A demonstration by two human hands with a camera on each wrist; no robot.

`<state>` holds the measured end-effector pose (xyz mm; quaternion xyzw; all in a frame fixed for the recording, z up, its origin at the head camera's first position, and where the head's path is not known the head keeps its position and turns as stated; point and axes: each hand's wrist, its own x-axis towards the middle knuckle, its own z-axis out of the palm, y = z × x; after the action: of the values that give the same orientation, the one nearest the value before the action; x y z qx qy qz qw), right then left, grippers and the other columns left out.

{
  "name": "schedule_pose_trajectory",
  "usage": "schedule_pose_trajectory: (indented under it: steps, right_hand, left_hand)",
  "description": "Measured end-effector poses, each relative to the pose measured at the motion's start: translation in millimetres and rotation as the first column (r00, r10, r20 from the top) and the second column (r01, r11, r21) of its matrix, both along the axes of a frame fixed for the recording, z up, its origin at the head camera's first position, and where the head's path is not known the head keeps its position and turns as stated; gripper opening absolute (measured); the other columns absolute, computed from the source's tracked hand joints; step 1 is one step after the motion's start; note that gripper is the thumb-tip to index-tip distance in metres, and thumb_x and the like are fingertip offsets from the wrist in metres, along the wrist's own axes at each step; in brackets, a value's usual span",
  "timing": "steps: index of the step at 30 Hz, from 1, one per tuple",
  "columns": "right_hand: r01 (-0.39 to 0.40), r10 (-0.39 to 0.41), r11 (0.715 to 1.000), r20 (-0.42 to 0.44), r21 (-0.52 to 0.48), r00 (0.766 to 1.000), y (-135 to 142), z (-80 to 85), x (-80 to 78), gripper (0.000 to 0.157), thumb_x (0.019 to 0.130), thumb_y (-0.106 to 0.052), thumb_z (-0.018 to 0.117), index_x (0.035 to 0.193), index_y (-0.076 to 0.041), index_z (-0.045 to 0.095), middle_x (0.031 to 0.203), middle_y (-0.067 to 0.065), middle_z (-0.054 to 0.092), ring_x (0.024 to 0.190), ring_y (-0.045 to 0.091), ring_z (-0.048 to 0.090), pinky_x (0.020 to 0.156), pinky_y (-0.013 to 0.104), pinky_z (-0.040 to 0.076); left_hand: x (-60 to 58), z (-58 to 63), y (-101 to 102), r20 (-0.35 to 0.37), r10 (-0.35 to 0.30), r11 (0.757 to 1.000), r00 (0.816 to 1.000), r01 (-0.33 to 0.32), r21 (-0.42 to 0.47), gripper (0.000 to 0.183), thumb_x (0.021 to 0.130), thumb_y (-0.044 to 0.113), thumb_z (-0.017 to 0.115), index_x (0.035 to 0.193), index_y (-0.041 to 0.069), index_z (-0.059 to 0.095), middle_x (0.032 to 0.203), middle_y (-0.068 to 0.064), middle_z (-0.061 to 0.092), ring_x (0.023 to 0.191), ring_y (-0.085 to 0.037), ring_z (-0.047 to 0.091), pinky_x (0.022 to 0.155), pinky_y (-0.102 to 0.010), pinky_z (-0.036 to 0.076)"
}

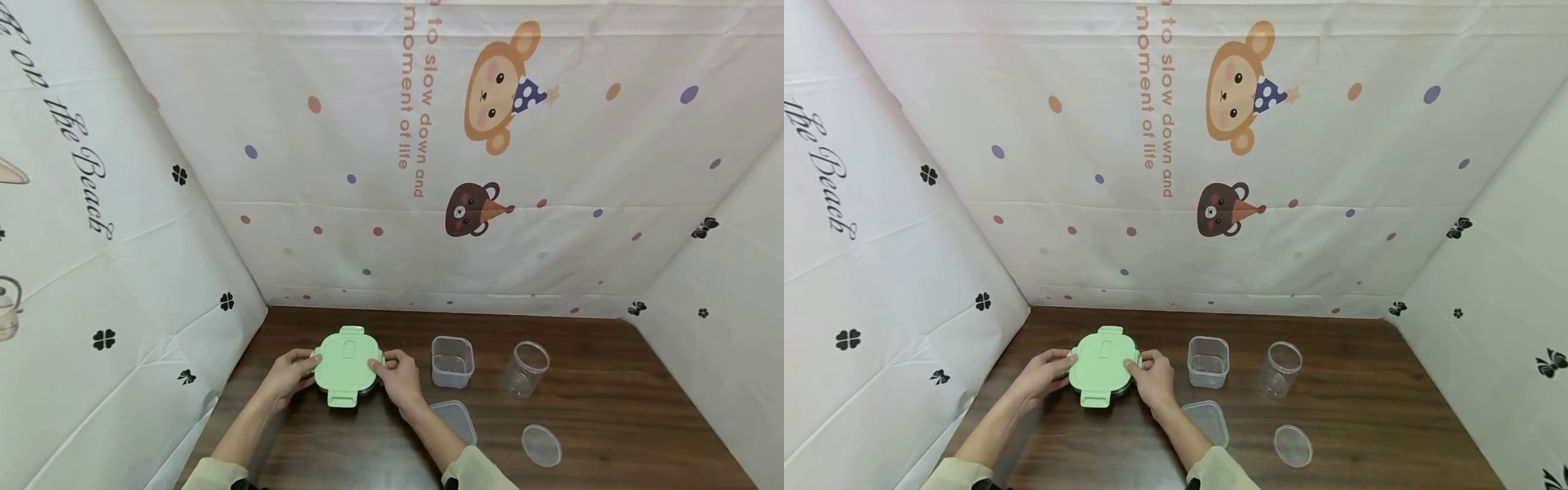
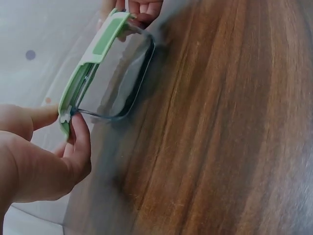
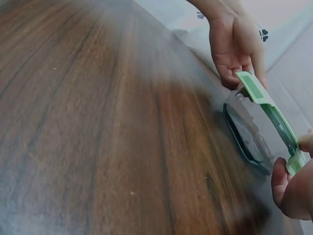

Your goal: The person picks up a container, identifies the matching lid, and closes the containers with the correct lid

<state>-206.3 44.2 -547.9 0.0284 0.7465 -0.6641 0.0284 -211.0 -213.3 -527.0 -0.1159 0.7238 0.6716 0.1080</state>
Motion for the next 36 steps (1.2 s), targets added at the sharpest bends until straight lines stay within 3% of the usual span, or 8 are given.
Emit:
schedule_pose_trajectory:
  steps: [5, 12, 17, 22, 26, 32, 36]
  right_hand:
    - [-0.035, 0.035, 0.999, -0.003, -0.011, 0.999, 5.4, -1.1, -2.1, 0.043, 0.097, -0.023, 0.081, 0.125, 0.006, 0.066, 0.094, 0.011, 0.068, 0.077, 0.020, 0.067, 0.075, 0.044, 0.061]
    - [-0.011, 0.010, 0.999, -0.028, -0.030, 1.000, 7.5, -1.8, -4.5, 0.038, 0.096, -0.017, 0.082, 0.122, 0.005, 0.066, 0.091, 0.011, 0.066, 0.074, 0.015, 0.063, 0.069, 0.033, 0.059]
    - [0.011, -0.011, 1.000, -0.033, -0.022, 0.999, 9.0, -0.9, -2.6, 0.039, 0.095, -0.017, 0.083, 0.122, 0.005, 0.065, 0.088, 0.012, 0.066, 0.073, 0.016, 0.064, 0.070, 0.037, 0.061]
    - [0.029, -0.029, 1.000, -0.045, 0.001, 0.999, 8.7, -0.3, -0.9, 0.040, 0.093, -0.018, 0.085, 0.120, 0.004, 0.066, 0.087, 0.012, 0.067, 0.071, 0.017, 0.065, 0.068, 0.034, 0.061]
    - [0.052, -0.051, 0.998, -0.070, 0.018, 0.996, 8.3, -0.7, -0.7, 0.040, 0.092, -0.017, 0.085, 0.121, 0.003, 0.066, 0.087, 0.011, 0.066, 0.070, 0.017, 0.065, 0.065, 0.030, 0.059]
    - [0.080, -0.078, 0.997, -0.082, 0.022, 0.994, 8.4, 0.9, 2.1, 0.039, 0.093, -0.017, 0.085, 0.120, 0.003, 0.066, 0.087, 0.011, 0.066, 0.070, 0.020, 0.067, 0.065, 0.035, 0.062]
    - [0.085, -0.083, 0.996, -0.072, 0.027, 0.994, 9.1, 1.5, 3.0, 0.038, 0.093, -0.018, 0.085, 0.118, 0.004, 0.067, 0.087, 0.012, 0.069, 0.070, 0.024, 0.071, 0.066, 0.039, 0.064]
  left_hand:
    - [0.6, -4.1, -0.3, 0.053, 0.003, 0.998, 0.999, -0.007, 0.070, 0.048, 0.105, 0.024, 0.071, 0.139, -0.003, 0.052, 0.117, -0.013, 0.062, 0.097, -0.018, 0.067, 0.088, -0.034, 0.060]
    - [0.7, -8.7, 0.0, 0.004, -0.026, 0.997, 1.000, 0.026, 0.071, 0.050, 0.107, 0.029, 0.067, 0.142, -0.003, 0.052, 0.120, -0.013, 0.064, 0.103, -0.017, 0.067, 0.091, -0.037, 0.060]
    - [0.8, -9.2, 4.9, -0.011, 0.005, 0.997, 1.000, -0.005, 0.077, 0.047, 0.108, 0.029, 0.065, 0.145, 0.000, 0.057, 0.127, -0.013, 0.064, 0.104, -0.017, 0.066, 0.087, -0.035, 0.060]
    - [4.2, -7.3, 7.4, -0.065, 0.006, 1.000, 0.998, -0.007, -0.017, 0.040, 0.110, 0.025, 0.061, 0.145, 0.004, 0.061, 0.131, -0.014, 0.064, 0.105, -0.018, 0.065, 0.087, -0.035, 0.060]
    - [5.9, -1.9, 10.8, -0.124, -0.021, 0.993, 0.992, 0.007, -0.114, 0.038, 0.111, 0.024, 0.060, 0.144, 0.006, 0.062, 0.123, -0.014, 0.064, 0.104, -0.020, 0.063, 0.087, -0.037, 0.060]
    - [3.1, -2.1, 14.8, -0.118, -0.016, 0.990, 0.993, -0.001, -0.140, 0.037, 0.111, 0.023, 0.060, 0.144, 0.009, 0.063, 0.110, -0.011, 0.061, 0.095, -0.020, 0.059, 0.079, -0.033, 0.059]
    - [2.8, -3.2, 17.7, -0.129, -0.008, 0.985, 0.992, -0.015, -0.172, 0.040, 0.110, 0.024, 0.062, 0.144, 0.004, 0.060, 0.114, -0.014, 0.063, 0.094, -0.020, 0.061, 0.076, -0.031, 0.059]
